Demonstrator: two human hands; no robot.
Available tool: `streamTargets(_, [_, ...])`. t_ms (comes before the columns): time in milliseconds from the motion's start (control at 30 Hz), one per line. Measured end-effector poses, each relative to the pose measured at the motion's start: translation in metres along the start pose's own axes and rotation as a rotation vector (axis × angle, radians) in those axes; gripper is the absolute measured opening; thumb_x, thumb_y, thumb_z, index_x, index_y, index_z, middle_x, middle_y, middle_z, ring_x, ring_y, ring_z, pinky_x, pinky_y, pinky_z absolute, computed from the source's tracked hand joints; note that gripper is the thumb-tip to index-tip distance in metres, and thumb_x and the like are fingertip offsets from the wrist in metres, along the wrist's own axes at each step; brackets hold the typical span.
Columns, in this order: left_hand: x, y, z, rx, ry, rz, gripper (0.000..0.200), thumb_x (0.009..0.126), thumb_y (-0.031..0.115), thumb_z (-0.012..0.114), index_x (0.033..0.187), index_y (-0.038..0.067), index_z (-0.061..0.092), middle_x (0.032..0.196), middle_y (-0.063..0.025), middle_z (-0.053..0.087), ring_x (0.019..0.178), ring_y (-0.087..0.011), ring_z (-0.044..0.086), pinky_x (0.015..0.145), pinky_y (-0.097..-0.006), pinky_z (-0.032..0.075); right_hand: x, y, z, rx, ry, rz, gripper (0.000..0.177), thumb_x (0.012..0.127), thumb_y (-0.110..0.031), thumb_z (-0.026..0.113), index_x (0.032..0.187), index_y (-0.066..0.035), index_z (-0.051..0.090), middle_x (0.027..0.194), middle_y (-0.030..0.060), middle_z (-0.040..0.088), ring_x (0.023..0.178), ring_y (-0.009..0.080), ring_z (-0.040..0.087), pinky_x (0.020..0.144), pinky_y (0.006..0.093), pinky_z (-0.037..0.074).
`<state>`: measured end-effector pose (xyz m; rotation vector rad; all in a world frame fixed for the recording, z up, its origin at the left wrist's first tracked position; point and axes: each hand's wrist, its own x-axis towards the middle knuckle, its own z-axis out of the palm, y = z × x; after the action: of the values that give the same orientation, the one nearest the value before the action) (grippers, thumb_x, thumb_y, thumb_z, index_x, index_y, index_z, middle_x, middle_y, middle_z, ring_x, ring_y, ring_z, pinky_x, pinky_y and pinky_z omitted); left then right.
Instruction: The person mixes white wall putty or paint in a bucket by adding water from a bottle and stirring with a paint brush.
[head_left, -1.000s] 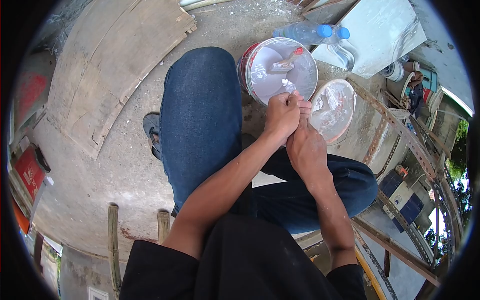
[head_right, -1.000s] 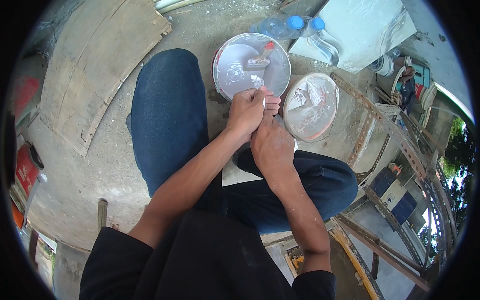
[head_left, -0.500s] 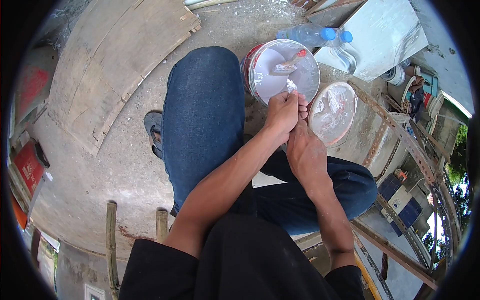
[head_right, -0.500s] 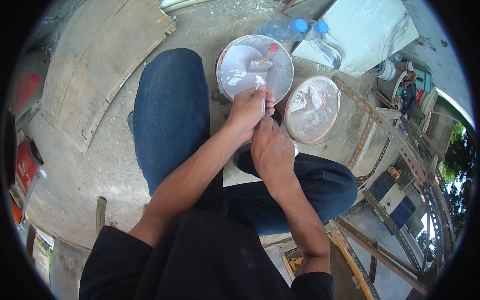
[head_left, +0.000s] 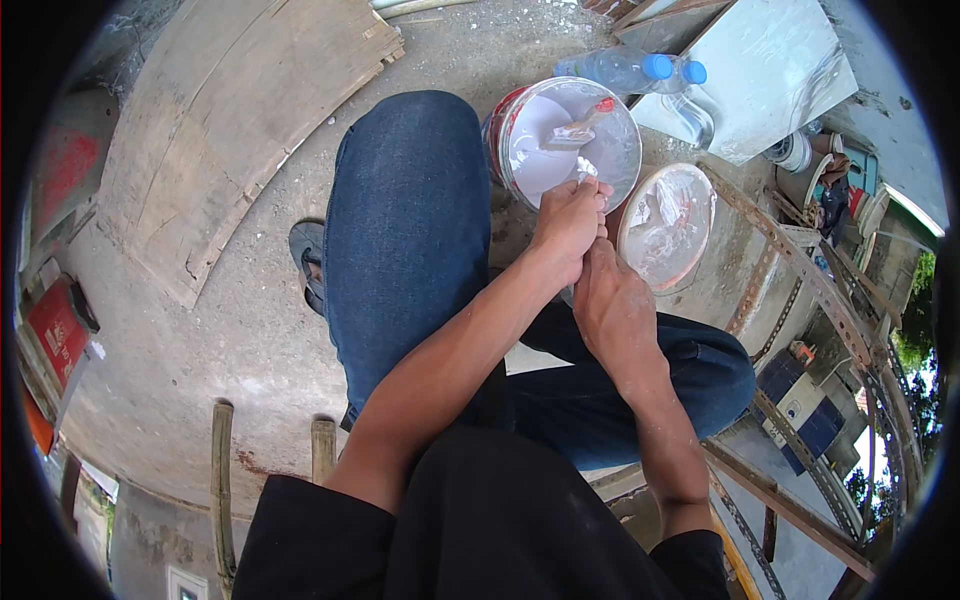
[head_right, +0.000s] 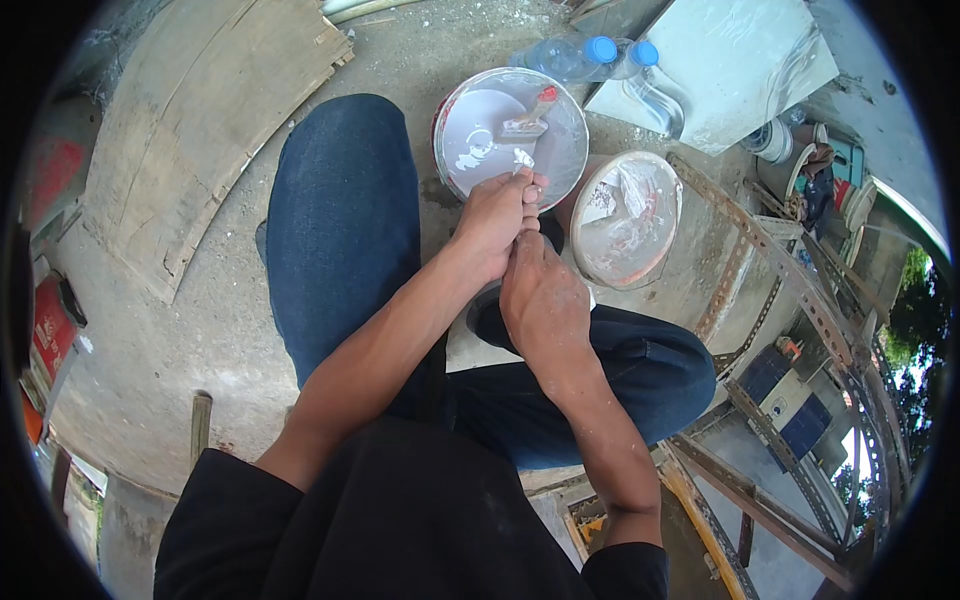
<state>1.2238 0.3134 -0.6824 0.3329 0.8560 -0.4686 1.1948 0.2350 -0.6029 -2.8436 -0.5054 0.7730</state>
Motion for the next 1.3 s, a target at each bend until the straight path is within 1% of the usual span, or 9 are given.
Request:
streamTargets(333, [0.0,0.001,0.002,-0.015,0.04,0.016,0.021,0.1,0.022,0.047,0.093,0.004,0.055,0.07,0.0041,0.04,0.053,-0.0053,0.031,0.048,-0.0221,0.03,0.003,0.001,-0.003,0.011,-0.039,0.021,0.015,0.089,-0.008,0.048,0.096,0.004,0.053,0.085,0.0237,0.064,0.076,0.0415,0.063,0.066,0.0484,0.051])
streamTargets(533, [-0.001,0.002,0.004,-0.016,0.069,0.021,0.021,0.099,0.021,0.048,0.088,0.004,0.054,0.067,0.0049,0.038,0.053,-0.0056,0.03,0.047,-0.0222,0.029,0.005,0.002,-0.002,0.034,-0.059,0.005,0.016,0.088,-0.007,0.049,0.097,0.005,0.052,0.085,0.024,0.063,0.076,0.0414,0.063,0.067,0.0476,0.051])
streamTargets(800, [0.0,0.001,0.005,0.051,0.108,0.043,0.021,0.099,0.021,0.047,0.087,0.005,0.053,0.062,0.0063,0.034,0.05,-0.0059,0.029,0.047,-0.0229,0.026,0.004,0.003,-0.002,-0.007,-0.079,0.004,0.02,0.086,-0.006,0.051,0.101,0.006,0.052,0.086,0.023,0.063,0.078,0.0385,0.065,0.068,0.0452,0.052])
streamTargets(1000, [0.001,0.0,0.005,0.073,0.117,0.069,0.02,0.099,0.019,0.046,0.086,0.005,0.053,0.061,0.0068,0.032,0.049,-0.0057,0.027,0.046,-0.0232,0.025,0.005,0.004,-0.001,0.004,-0.103,0.014,0.026,0.084,-0.005,0.051,0.106,0.008,0.05,0.085,0.0243,0.063,0.077,0.0398,0.064,0.068,0.0451,0.052])
streamTargets(1133, [0.001,0.0,0.004,0.066,0.116,0.078,0.021,0.099,0.019,0.045,0.086,0.005,0.052,0.062,0.0069,0.032,0.05,-0.0056,0.027,0.046,-0.0229,0.025,0.007,0.003,-0.002,0.001,-0.123,0.036,0.026,0.085,-0.006,0.051,0.106,0.008,0.05,0.086,0.0247,0.063,0.078,0.0401,0.064,0.069,0.0458,0.052])
streamTargets(1233, [0.003,-0.001,0.004,0.046,0.116,0.061,0.021,0.1,0.02,0.045,0.087,0.004,0.052,0.064,0.0062,0.033,0.051,-0.0056,0.027,0.046,-0.0229,0.026,0.007,0.004,-0.002,0.001,-0.131,0.046,0.026,0.085,-0.006,0.051,0.107,0.009,0.051,0.087,0.0253,0.063,0.079,0.0404,0.064,0.069,0.0461,0.052])
streamTargets(1300, [0.009,-0.003,-0.002,0.015,0.07,0.047,0.025,0.1,0.024,0.045,0.091,0.002,0.053,0.066,0.0024,0.04,0.051,-0.0088,0.034,0.046,-0.0272,0.031,0.008,0.004,-0.003,0.008,-0.141,0.062,0.027,0.086,-0.007,0.051,0.107,0.01,0.051,0.088,0.026,0.064,0.079,0.0407,0.065,0.069,0.0463,0.052])
